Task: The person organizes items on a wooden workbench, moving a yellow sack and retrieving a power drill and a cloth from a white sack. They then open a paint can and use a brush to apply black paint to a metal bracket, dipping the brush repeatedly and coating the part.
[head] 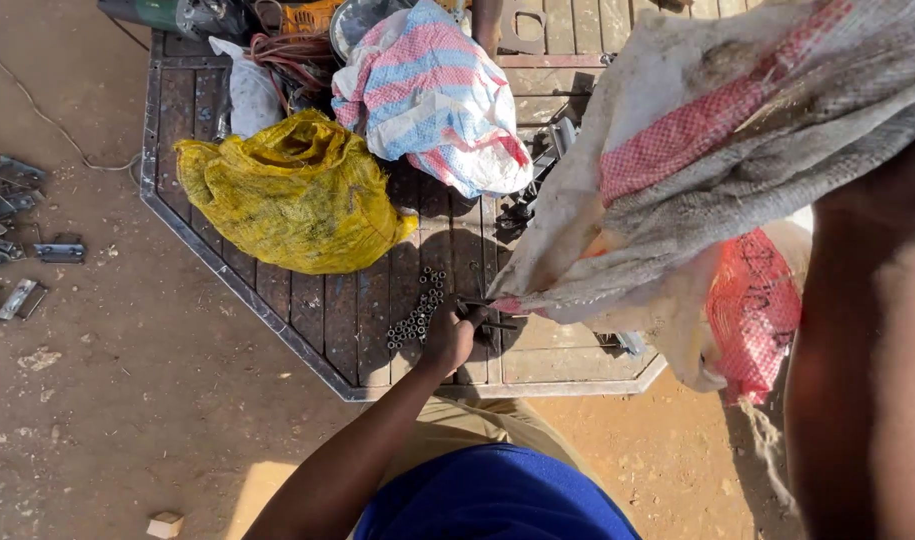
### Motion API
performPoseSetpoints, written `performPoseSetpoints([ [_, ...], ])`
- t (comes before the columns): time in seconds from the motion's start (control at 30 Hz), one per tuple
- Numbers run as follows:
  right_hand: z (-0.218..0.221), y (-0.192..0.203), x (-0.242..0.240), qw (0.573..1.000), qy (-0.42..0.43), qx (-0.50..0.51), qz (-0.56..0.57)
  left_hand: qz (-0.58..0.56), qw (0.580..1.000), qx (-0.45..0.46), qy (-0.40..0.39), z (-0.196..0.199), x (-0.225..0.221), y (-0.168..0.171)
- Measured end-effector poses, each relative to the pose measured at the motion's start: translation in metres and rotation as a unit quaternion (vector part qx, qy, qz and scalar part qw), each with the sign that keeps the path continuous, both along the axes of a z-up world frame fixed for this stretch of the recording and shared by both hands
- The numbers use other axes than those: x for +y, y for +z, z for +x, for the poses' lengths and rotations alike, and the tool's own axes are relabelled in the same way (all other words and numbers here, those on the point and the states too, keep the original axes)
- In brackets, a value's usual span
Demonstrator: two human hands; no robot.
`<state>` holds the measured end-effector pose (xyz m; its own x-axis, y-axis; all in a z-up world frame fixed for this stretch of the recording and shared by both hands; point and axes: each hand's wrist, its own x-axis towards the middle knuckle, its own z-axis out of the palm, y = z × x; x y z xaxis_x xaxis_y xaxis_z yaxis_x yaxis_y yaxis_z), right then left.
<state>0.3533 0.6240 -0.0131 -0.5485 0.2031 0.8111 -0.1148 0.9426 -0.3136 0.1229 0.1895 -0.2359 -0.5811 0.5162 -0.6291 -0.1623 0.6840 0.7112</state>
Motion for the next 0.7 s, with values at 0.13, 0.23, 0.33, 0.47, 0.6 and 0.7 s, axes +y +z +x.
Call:
performPoseSetpoints([
  [0.13, -0.098, 0.016, 0.01, 0.963, -0.143, 0.114, -0.195, 0.154, 0.966, -0.093, 0.184, -0.017, 0.01, 0.057],
  [0.23, -0.152, 0.032, -0.017, 0.938, -0.185, 0.23, -0.184, 0.205, 0.868, -0.225, 0.393, -0.038, 0.009, 0.075],
  [0.33, -0.179, -0.044, -0.009, 0.942, -0.09, 0.272, -0.172, 0.222, 0.856, -0.199, 0.423, -0.056, -0.012, 0.079],
  [0.47, -0.187, -0.076, -0.054, 0.766, -0.268, -0.529, -0.249, 0.276, 0.892, -0.136, 0.332, -0.057, -0.04, 0.06],
  [0.6, -0.164, -0.197, -0.038, 0.656, -0.251, -0.684, -0.194, 0.286, 0.911, -0.107, 0.279, -0.046, -0.053, 0.058],
  [0.7, -0.159, -0.163, -0.088, 0.619, -0.223, -0.722, -0.212, 0.271, 0.907, -0.097, 0.308, -0.035, -0.058, 0.067],
])
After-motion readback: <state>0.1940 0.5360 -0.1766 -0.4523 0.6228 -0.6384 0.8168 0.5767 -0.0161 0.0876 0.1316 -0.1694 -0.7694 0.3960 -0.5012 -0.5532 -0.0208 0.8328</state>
